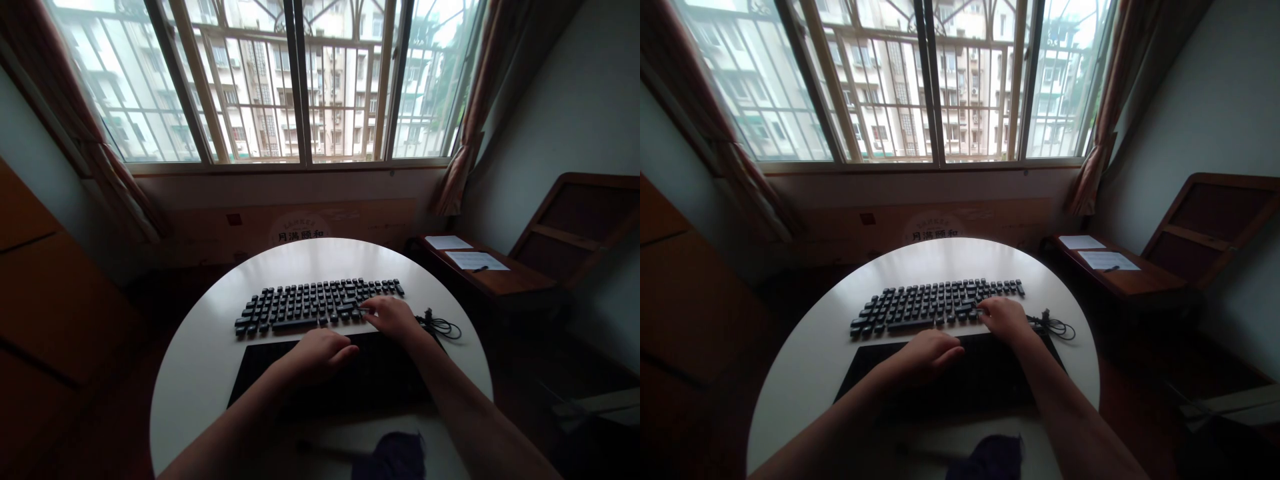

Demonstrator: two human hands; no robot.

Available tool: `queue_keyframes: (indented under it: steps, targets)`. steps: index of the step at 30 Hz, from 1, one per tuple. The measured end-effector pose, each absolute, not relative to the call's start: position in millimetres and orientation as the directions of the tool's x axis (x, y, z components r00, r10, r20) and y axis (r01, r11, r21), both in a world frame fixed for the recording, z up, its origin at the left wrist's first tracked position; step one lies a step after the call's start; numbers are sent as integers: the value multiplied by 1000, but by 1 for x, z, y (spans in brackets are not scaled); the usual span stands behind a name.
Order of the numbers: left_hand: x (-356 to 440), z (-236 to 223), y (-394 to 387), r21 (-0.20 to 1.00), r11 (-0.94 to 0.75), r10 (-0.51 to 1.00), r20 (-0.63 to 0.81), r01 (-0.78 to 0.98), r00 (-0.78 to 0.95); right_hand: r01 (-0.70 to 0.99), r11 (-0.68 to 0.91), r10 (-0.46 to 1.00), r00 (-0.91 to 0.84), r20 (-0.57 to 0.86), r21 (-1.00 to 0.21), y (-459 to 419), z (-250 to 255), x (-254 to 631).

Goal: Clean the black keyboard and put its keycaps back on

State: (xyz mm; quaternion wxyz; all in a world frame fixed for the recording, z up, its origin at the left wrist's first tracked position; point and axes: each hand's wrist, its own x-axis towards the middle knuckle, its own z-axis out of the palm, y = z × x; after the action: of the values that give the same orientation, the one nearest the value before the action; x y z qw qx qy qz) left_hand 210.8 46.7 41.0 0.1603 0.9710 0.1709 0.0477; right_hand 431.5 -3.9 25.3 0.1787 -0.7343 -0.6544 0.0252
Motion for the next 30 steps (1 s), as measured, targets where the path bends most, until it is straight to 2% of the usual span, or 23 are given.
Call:
queue_keyframes:
  steps: [3, 6, 8, 10, 12, 14, 16, 19, 22, 27, 30]
  targets:
    - [210, 40, 47, 320, -894, 344, 43, 313, 938, 934, 4, 923, 134, 361, -356, -18, 40, 429]
    - [209, 42, 47, 310, -898, 339, 33, 313, 940, 863, 184, 762, 176, 623, -470, -40, 62, 425]
    - [210, 43, 46, 321, -893, 338, 19, 315, 941, 767, 279, 656, 286, 698, -577, -59, 75, 424]
    - [210, 44, 45, 336, -886, 342, 6, 320, 940, 594, 318, 655, 425, 624, -739, -79, 81, 424]
    - [211, 44, 46, 346, -881, 346, 3, 323, 938, 360, 312, 733, 498, 464, -879, -98, 76, 425]
    - [212, 43, 46, 353, -879, 345, 7, 321, 938, 159, 264, 815, 491, 308, -951, -114, 61, 428]
    - [213, 41, 47, 356, -879, 344, 12, 318, 939, 47, 188, 876, 444, 189, -981, -129, 42, 432]
    - [213, 40, 48, 362, -877, 343, 13, 315, 939, 29, 73, 920, 384, 79, -997, -145, 17, 438]
    - [214, 40, 48, 355, -882, 337, 15, 310, 942, 91, 38, 914, 399, 72, -995, -150, 1, 438]
    - [215, 41, 47, 292, -907, 321, 14, 303, 947, 14, 27, 855, 518, 30, -1000, -141, -13, 424]
    - [215, 41, 47, 267, -914, 319, 5, 306, 948, 52, 44, 823, 565, 65, -998, -137, -17, 417]
